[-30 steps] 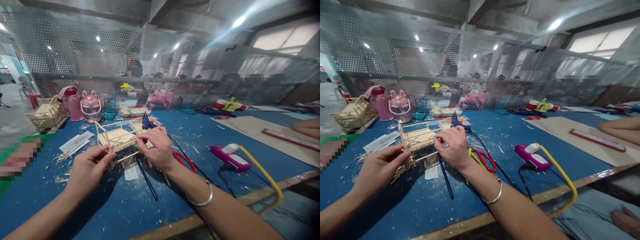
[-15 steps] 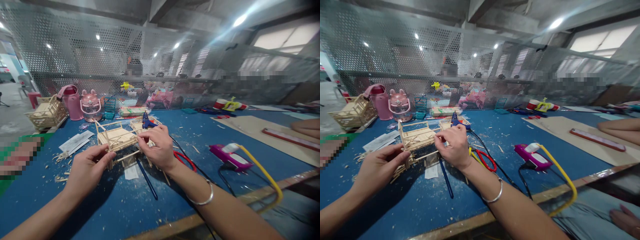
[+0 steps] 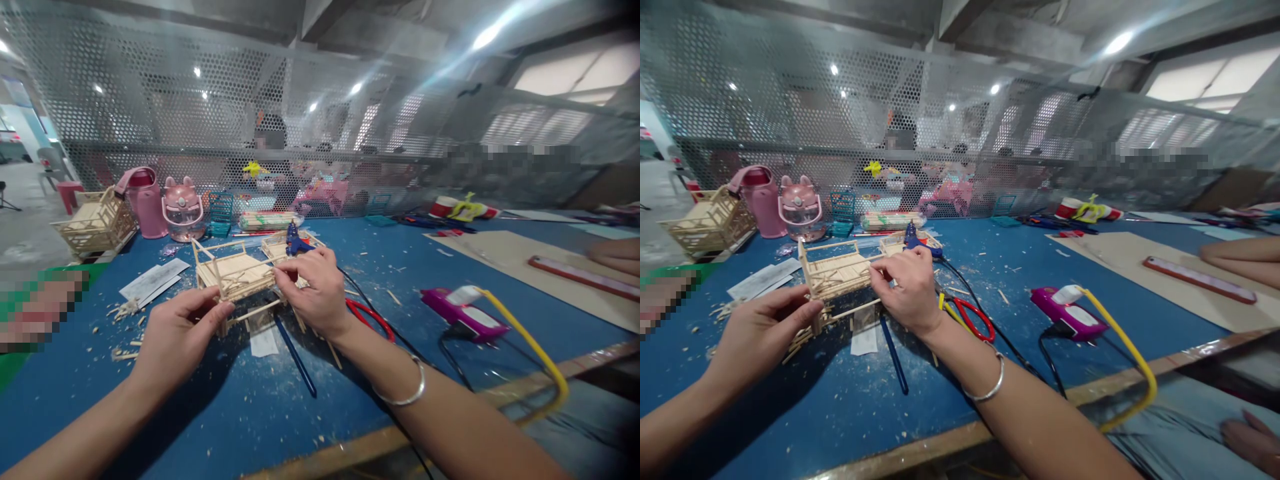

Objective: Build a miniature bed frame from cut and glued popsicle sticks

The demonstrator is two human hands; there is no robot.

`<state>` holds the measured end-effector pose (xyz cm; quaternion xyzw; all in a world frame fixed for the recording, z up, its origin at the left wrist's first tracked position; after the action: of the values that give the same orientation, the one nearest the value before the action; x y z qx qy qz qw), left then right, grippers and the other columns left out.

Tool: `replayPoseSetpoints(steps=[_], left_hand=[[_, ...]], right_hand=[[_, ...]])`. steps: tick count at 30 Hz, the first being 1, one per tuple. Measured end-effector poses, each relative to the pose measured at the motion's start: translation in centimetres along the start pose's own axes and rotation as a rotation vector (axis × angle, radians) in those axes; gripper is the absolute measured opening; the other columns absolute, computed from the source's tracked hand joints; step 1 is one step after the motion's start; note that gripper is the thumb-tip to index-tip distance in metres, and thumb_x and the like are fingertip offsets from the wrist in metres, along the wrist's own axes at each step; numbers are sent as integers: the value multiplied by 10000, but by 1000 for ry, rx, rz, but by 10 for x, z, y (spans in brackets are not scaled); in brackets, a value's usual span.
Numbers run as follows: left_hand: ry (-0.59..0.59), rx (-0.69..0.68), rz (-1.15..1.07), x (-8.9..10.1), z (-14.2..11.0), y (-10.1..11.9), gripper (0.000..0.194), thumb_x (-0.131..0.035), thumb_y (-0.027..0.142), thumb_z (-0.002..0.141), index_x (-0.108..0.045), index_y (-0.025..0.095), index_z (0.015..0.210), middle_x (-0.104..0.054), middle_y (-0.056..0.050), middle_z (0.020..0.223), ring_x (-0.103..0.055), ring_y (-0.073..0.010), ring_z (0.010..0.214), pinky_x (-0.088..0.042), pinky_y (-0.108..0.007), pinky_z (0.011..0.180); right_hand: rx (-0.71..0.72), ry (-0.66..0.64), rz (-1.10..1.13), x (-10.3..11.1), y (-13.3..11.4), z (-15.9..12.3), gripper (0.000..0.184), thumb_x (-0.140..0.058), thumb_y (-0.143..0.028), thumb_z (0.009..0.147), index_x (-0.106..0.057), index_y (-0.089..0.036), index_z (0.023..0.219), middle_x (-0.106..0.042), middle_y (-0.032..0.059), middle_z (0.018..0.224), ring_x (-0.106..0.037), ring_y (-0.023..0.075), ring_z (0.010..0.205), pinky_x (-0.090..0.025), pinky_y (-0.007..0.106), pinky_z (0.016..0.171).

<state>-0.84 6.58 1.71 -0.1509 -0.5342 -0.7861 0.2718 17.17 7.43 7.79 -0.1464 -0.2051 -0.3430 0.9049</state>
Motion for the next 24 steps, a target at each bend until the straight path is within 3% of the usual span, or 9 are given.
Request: replayPoseSetpoints(steps=[18, 24], left_hand=[[-28, -52, 42, -2, 0, 4, 336, -539, 435, 789, -694, 187, 953, -709, -22, 807, -606, -163, 648, -438, -256, 566], [-14, -60, 39, 0, -1, 5, 322, -542, 434, 781, -699, 193, 924, -707, -14, 772, -601, -158, 628, -437, -248, 553]], right_hand=[[133, 90, -42, 5, -9, -2, 95, -591, -212, 789, -658, -212, 721, -654, -39, 608, -549, 118, 582, -332, 340, 740], [74, 42, 1, 2, -3, -3, 46, -604, -265, 802, -637, -236, 787, -660, -41, 639, -552, 124, 607, -338, 343, 758]])
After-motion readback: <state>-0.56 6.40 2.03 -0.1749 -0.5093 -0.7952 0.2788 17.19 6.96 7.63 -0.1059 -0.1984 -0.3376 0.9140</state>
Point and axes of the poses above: each hand's wrist, its own z-axis towards the middle knuckle, its own x-axis out of the back of the hand, y = z × x, the point moved 9 cm from there along z, towards the middle knuckle
